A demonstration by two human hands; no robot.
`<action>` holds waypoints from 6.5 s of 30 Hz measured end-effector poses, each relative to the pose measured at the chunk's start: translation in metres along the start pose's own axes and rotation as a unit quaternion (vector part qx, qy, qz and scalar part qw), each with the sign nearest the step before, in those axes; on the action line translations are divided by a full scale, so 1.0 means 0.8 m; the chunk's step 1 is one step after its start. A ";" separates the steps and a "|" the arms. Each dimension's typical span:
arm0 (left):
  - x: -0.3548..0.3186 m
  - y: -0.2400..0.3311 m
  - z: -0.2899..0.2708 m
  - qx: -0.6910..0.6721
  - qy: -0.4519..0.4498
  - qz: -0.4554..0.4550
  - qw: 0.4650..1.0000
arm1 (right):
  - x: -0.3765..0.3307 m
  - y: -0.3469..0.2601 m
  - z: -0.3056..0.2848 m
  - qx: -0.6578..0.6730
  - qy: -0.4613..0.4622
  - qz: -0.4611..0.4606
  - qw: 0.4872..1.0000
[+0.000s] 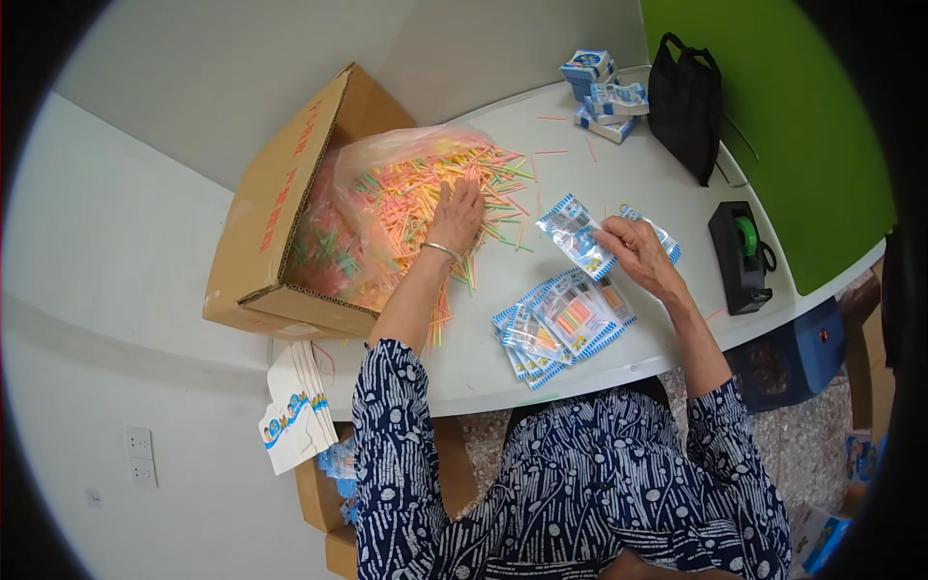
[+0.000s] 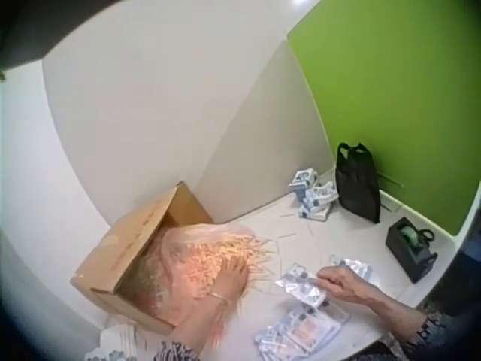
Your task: Packaging small white items into individual blue pouches from a cardboard box on a workspace desk.
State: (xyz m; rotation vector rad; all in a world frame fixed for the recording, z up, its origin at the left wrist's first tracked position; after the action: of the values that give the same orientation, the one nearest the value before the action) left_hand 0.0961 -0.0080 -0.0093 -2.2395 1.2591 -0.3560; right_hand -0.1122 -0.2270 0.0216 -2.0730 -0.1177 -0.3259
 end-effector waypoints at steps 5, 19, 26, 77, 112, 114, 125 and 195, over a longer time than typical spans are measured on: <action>-0.005 0.002 0.006 0.007 0.058 -0.002 0.998 | 0.000 -0.003 0.000 0.010 0.012 -0.005 1.000; -0.028 -0.007 -0.006 -0.265 0.103 -0.121 0.951 | 0.003 0.006 0.005 0.044 0.018 0.028 0.998; -0.049 -0.010 -0.026 -0.686 0.193 -0.201 0.672 | 0.008 0.018 0.018 0.099 0.019 0.054 0.993; -0.069 0.102 -0.183 -0.879 0.228 -0.145 0.392 | -0.010 -0.010 0.039 0.213 -0.128 0.015 0.969; 0.019 0.001 -0.033 -0.209 0.182 0.005 0.961 | -0.005 0.020 0.011 0.150 0.109 -0.035 0.982; 0.014 0.004 -0.041 -0.259 0.146 0.001 0.955 | -0.005 0.025 0.012 0.161 0.114 -0.048 0.979; -0.010 0.044 -0.031 -0.325 0.092 -0.003 0.941 | -0.003 0.020 0.017 0.144 0.086 -0.042 0.985; -0.043 0.039 -0.207 -0.758 0.244 -0.077 0.600 | -0.012 0.006 0.044 0.229 0.022 -0.057 0.972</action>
State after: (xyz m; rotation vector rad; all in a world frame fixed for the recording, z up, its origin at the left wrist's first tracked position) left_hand -0.0220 -0.0461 0.1100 -3.8689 2.0952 0.2804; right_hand -0.1137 -0.1982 -0.0013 -1.6040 -0.2610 -0.3767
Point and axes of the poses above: each hand's wrist, its own x-axis towards the middle knuckle, its own z-axis out of the palm, y = z × x, the point moved 3 cm from there along x, towards the middle knuckle, and after that the axes turned 4 degrees about -y, right-handed, at the moved point
